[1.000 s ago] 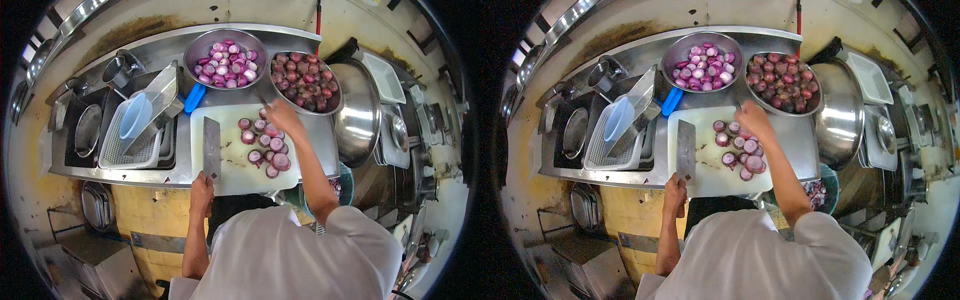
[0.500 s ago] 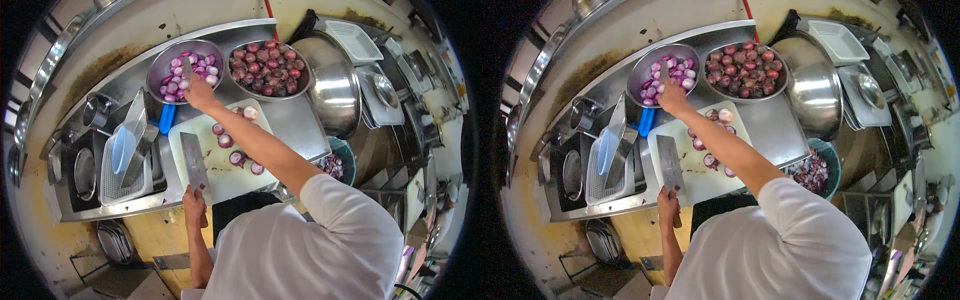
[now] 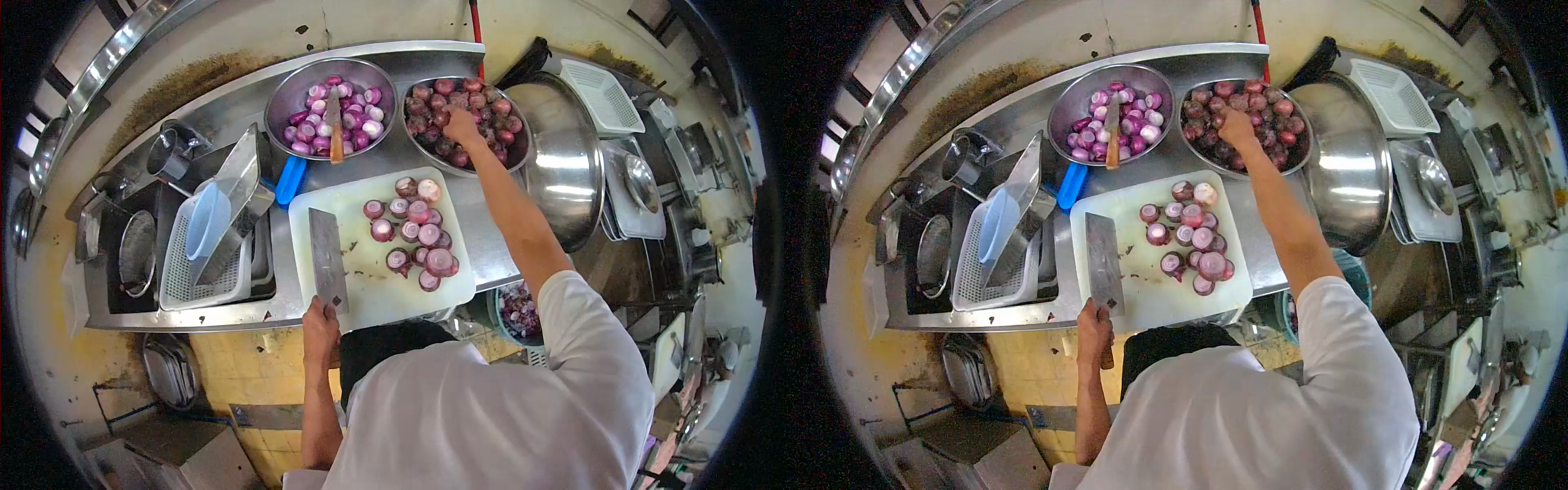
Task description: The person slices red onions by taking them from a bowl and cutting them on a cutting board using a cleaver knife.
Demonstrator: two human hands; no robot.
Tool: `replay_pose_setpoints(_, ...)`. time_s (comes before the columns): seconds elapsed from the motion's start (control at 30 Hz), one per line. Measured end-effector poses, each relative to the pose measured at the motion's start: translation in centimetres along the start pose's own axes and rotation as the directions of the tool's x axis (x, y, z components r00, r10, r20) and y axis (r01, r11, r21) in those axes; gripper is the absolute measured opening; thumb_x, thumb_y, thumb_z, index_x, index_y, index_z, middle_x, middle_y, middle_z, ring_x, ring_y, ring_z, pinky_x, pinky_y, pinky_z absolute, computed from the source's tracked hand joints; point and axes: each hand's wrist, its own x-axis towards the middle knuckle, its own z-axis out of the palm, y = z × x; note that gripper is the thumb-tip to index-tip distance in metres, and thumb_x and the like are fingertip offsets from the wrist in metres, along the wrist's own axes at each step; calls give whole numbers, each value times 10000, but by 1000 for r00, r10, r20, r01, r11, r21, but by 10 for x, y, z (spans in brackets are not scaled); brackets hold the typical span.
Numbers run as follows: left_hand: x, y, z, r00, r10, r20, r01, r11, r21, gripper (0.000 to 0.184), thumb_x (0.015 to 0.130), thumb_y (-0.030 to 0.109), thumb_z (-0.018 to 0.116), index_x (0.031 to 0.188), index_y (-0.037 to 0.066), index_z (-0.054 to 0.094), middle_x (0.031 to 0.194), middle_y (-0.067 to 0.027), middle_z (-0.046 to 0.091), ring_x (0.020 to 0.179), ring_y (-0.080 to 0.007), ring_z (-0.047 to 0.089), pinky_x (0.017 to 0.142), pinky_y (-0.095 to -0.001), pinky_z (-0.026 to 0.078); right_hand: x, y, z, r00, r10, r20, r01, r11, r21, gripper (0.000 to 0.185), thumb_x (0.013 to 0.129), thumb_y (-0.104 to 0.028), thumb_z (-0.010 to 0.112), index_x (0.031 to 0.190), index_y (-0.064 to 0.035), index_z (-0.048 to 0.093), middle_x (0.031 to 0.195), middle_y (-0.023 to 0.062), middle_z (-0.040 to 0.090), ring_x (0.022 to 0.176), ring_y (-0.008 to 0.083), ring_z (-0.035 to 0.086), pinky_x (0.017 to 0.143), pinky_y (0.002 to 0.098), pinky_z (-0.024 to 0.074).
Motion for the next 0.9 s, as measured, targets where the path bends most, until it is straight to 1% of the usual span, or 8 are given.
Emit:
replay_pose_setpoints(0.2,18,-52,10,988,150,-23,-144,977,157,139,1026,111,533,1064,-21,515,599,-80,520,446,-178,553,398,-363,451,13,35,52,996,21,-81,-18,999,43,626,736,-109,773,1321,-163,556,1252,209,665,1224,415,598,1018,481,509)
replay_pose_setpoints(0.3,20,-60,10,979,202,-24,-193,961,200,132,1024,109,540,1035,-17,504,590,-82,513,440,-181,550,391,-362,444,-1,29,29,971,-110,-211,155,966,208,518,770,-294,825,1221,-142,620,1066,231,708,1048,441,669,874,521,552)
replay_pose_setpoints(0.43,14,-39,10,983,178,-32,-171,972,165,122,1021,96,544,1026,-16,497,593,-83,513,440,-173,544,387,-354,440,-18,27,3,996,-31,-79,52,959,279,531,770,-352,878,1200,-123,666,1100,202,732,1042,390,698,922,446,552)
replay_pose_setpoints(0.5,3,-3,5,996,-80,-31,83,991,102,224,979,98,577,1081,-101,574,742,-318,651,674,-464,689,561,-515,513,-24,37,-10,993,-14,-119,26,995,95,554,779,-366,877,1234,-111,689,1098,193,742,1038,380,710,906,431,561)
replay_pose_setpoints(0.53,7,-12,6,997,-73,-24,75,992,104,224,979,98,577,1081,-101,574,742,-318,651,674,-464,689,561,-515,513,-24,47,-24,996,-55,-68,70,971,228,598,769,-354,880,1284,-119,689,1126,184,741,1072,372,704,939,453,548)
replay_pose_setpoints(0.63,12,-32,6,993,117,-20,-114,984,135,240,989,98,573,1119,-104,568,690,-282,644,551,-387,675,481,-477,498,-21,69,-41,915,-288,281,355,907,-227,600,764,-326,861,1303,-127,690,1170,175,726,1107,374,678,1004,467,516)
replay_pose_setpoints(0.73,5,-12,1,998,-49,36,49,999,3,284,1024,111,553,1218,-95,533,601,-148,585,448,-223,596,410,-382,468,-18,91,-21,907,-305,291,384,882,-274,415,786,-291,800,1157,-129,708,1156,165,702,1128,389,632,1002,481,501)
replay_pose_setpoints(0.9,5,3,-1,996,-57,65,55,998,27,264,1029,104,544,1210,-88,531,599,-98,561,436,-179,557,392,-350,444,-40,63,-24,954,-247,172,292,895,-336,247,834,-246,737,1055,-137,720,1066,159,733,1072,346,683,959,522,506)
